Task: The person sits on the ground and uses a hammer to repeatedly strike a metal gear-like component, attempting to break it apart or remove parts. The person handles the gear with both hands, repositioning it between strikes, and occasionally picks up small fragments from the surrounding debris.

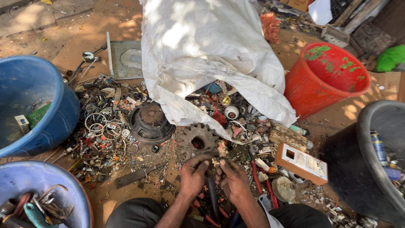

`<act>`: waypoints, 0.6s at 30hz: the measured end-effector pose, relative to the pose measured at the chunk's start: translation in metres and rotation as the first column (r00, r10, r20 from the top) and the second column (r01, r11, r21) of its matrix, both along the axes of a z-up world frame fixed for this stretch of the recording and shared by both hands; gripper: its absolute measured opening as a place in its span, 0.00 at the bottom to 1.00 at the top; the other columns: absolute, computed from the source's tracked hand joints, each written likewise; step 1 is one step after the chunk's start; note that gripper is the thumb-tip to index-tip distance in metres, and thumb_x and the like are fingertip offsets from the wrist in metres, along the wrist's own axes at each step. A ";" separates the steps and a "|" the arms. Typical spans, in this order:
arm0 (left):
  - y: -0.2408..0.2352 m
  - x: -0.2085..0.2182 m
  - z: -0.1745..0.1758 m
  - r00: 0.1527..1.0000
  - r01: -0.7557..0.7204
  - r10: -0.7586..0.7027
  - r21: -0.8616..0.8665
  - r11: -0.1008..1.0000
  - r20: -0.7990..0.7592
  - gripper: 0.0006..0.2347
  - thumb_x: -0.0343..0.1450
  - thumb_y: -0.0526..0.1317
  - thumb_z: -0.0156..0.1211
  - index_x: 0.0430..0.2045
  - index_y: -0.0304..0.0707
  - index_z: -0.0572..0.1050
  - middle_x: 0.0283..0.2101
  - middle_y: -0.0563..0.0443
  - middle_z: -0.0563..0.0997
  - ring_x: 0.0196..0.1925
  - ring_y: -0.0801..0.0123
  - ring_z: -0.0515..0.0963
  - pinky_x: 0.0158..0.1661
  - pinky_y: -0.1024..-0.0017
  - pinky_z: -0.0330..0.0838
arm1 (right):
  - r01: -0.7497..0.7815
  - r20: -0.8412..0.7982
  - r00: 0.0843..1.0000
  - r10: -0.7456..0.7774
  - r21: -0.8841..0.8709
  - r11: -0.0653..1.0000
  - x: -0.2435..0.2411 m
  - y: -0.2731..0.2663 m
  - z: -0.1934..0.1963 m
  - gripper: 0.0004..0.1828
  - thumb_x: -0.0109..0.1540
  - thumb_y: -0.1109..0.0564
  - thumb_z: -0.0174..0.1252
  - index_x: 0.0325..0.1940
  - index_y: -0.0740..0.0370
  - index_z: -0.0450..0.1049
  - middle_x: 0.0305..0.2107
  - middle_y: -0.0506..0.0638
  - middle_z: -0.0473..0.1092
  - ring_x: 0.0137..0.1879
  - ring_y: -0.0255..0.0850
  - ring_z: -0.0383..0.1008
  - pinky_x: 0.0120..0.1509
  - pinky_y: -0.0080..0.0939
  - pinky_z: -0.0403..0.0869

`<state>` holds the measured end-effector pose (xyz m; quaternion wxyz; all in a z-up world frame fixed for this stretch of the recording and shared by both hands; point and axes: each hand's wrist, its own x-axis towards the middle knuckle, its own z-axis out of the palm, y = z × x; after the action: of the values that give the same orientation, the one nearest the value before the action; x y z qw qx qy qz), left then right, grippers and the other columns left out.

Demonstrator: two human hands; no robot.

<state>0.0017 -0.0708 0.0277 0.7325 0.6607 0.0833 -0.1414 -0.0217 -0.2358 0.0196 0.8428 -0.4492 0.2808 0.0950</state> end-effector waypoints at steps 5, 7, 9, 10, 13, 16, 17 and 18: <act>0.013 0.013 -0.017 0.983 -0.172 0.180 0.172 0.970 -0.036 0.13 0.71 0.34 0.60 0.49 0.34 0.79 0.33 0.42 0.88 0.28 0.70 0.82 0.31 0.70 0.74 | 0.088 0.031 0.996 -0.089 0.021 0.996 -0.016 -0.035 0.012 0.10 0.63 0.53 0.63 0.37 0.62 0.73 0.23 0.49 0.71 0.27 0.40 0.72 0.33 0.46 0.73; 0.019 0.014 -0.026 0.981 -0.194 0.195 0.249 0.949 0.022 0.14 0.71 0.34 0.60 0.50 0.33 0.80 0.36 0.39 0.87 0.29 0.68 0.82 0.33 0.70 0.75 | 0.132 0.023 0.991 -0.132 -0.011 0.991 -0.028 -0.057 0.020 0.09 0.62 0.53 0.63 0.37 0.61 0.74 0.23 0.49 0.71 0.28 0.40 0.71 0.33 0.46 0.73; 0.021 0.015 -0.033 0.979 -0.204 0.199 0.303 0.931 0.046 0.15 0.71 0.34 0.60 0.52 0.32 0.79 0.38 0.39 0.87 0.30 0.68 0.82 0.34 0.70 0.76 | 0.173 0.054 0.984 -0.170 -0.060 0.983 -0.037 -0.077 0.030 0.10 0.62 0.52 0.63 0.37 0.62 0.76 0.23 0.49 0.71 0.28 0.40 0.71 0.33 0.45 0.72; 0.021 0.011 -0.037 0.979 -0.200 0.199 0.322 0.925 0.035 0.16 0.71 0.35 0.60 0.53 0.33 0.78 0.40 0.40 0.86 0.30 0.68 0.83 0.35 0.70 0.76 | 0.191 0.082 0.980 -0.184 -0.094 0.977 -0.043 -0.086 0.035 0.11 0.63 0.52 0.63 0.37 0.64 0.76 0.23 0.49 0.71 0.27 0.40 0.70 0.33 0.45 0.72; 0.023 0.000 -0.043 0.964 -0.238 0.200 0.239 0.941 0.173 0.16 0.71 0.34 0.60 0.54 0.29 0.75 0.44 0.41 0.84 0.36 0.70 0.83 0.39 0.71 0.76 | 0.260 0.123 0.960 -0.253 -0.049 0.964 -0.063 -0.115 0.049 0.10 0.63 0.53 0.63 0.36 0.62 0.75 0.23 0.49 0.71 0.27 0.41 0.71 0.31 0.45 0.71; 0.024 -0.005 -0.037 0.970 -0.230 0.207 0.193 0.954 0.129 0.16 0.71 0.32 0.58 0.54 0.29 0.76 0.44 0.41 0.84 0.35 0.68 0.82 0.37 0.70 0.77 | 0.312 0.147 0.938 -0.314 0.037 0.949 -0.082 -0.151 0.062 0.09 0.63 0.54 0.63 0.34 0.60 0.73 0.24 0.49 0.71 0.28 0.40 0.70 0.31 0.42 0.71; 0.029 -0.010 -0.035 0.976 -0.217 0.208 0.201 0.955 0.067 0.15 0.72 0.32 0.57 0.54 0.29 0.77 0.43 0.41 0.85 0.33 0.66 0.82 0.35 0.68 0.77 | 0.324 0.152 0.932 -0.330 0.061 0.944 -0.088 -0.164 0.065 0.10 0.64 0.54 0.63 0.34 0.60 0.73 0.24 0.48 0.71 0.28 0.39 0.70 0.31 0.41 0.72; 0.034 -0.015 -0.031 0.979 -0.204 0.204 0.207 0.957 0.021 0.16 0.72 0.32 0.57 0.55 0.30 0.77 0.40 0.38 0.85 0.32 0.64 0.82 0.34 0.68 0.77 | 0.368 0.155 0.919 -0.363 0.002 0.930 -0.093 -0.178 0.070 0.09 0.63 0.55 0.62 0.34 0.61 0.73 0.24 0.49 0.71 0.27 0.39 0.70 0.30 0.41 0.72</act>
<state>-0.0133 -0.0364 -0.0032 0.6701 0.7215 0.1653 -0.0557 -0.1150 -0.4136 0.0898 0.8585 -0.4063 0.2958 -0.1024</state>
